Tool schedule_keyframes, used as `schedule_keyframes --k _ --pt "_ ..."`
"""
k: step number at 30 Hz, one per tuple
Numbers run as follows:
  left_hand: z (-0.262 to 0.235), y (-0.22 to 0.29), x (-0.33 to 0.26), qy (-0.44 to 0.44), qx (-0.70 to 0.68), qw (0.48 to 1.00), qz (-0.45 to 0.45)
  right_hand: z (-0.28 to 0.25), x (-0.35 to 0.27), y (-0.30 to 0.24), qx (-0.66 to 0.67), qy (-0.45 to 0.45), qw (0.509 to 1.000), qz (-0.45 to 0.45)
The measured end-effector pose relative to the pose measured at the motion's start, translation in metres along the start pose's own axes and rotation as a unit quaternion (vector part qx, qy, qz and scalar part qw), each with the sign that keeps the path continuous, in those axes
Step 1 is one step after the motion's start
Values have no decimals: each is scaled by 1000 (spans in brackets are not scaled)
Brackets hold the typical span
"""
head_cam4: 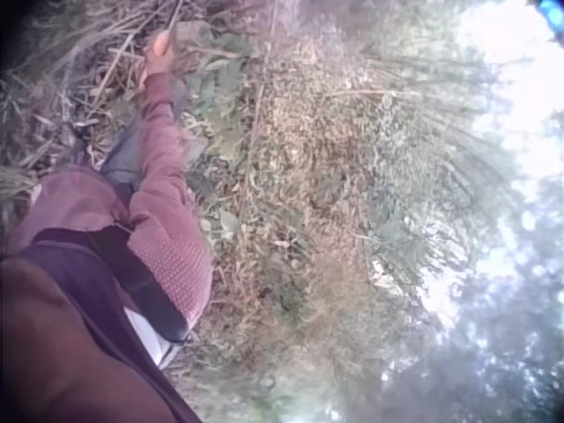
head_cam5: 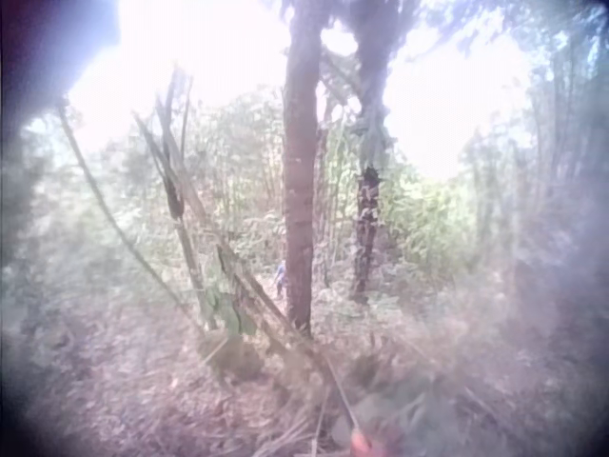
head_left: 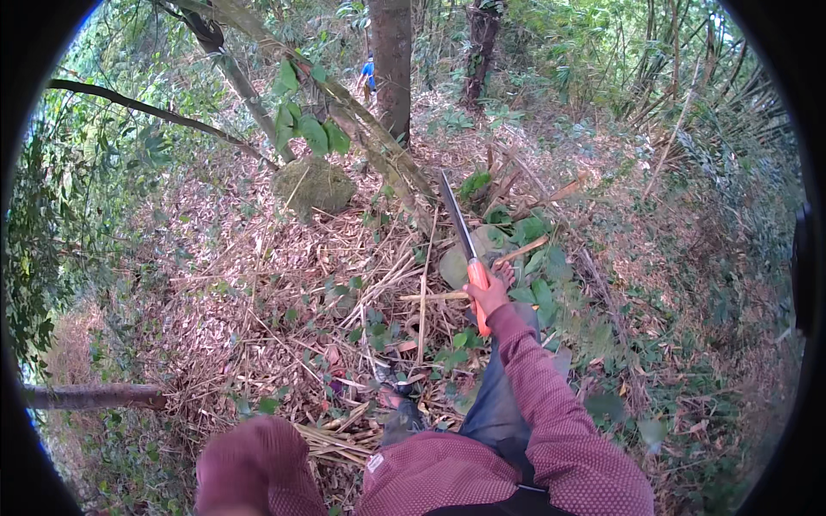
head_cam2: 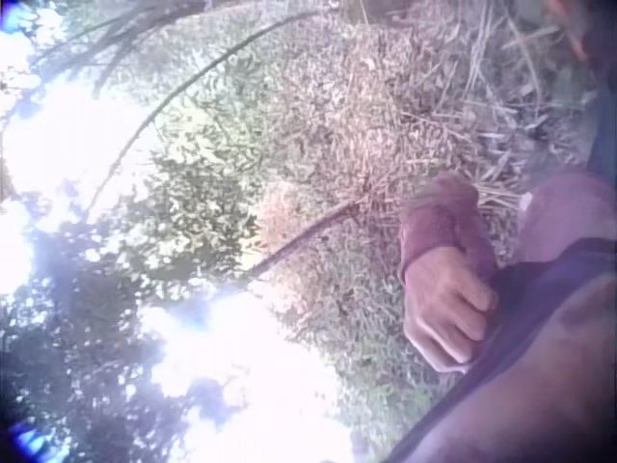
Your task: The person uses a machete to cut long bamboo stalks into smaller pieces in a forest. They hold the bamboo with one hand and chop it with the other, occasionally adjusting the position of the stalks. Another person is visible in the background working nearby.
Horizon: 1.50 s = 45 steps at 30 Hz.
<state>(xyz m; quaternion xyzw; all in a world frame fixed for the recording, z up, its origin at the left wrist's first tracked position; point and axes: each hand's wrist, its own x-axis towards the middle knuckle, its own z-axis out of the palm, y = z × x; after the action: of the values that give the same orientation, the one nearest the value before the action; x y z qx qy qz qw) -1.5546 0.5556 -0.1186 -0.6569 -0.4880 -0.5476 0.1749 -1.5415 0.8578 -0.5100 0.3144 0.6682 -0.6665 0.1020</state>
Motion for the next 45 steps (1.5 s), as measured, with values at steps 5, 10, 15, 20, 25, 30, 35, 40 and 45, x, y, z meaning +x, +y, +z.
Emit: schedule_keyframes --k 5,10,15,20,25,30,35,40,45 --pt "7 -221 -83 71 213 871 -438 -38 40 -1 -38 18 999 -16" --pt "-22 -459 -229 -161 421 621 -641 -64 57 -39 -86 17 993 -73" --pt "-28 -570 -291 -328 617 465 -543 -90 57 -74 43 -50 998 10" --pt "-5 -618 -278 -481 618 387 -487 -110 67 -86 56 -82 995 8" --pt "-5 -644 -247 -583 587 308 -470 -119 71 -83 59 -69 996 13" --pt "-11 -635 -245 -574 607 367 -410 -121 66 -77 60 -48 997 6" --pt "-21 -607 -266 -607 580 363 -404 -119 61 -77 91 -50 992 75" --pt "-42 -575 -282 -535 553 460 -443 -103 51 -60 160 -31 986 27" --pt "-25 -488 -339 -380 569 722 -102 -89 47 -45 125 -23 991 37"
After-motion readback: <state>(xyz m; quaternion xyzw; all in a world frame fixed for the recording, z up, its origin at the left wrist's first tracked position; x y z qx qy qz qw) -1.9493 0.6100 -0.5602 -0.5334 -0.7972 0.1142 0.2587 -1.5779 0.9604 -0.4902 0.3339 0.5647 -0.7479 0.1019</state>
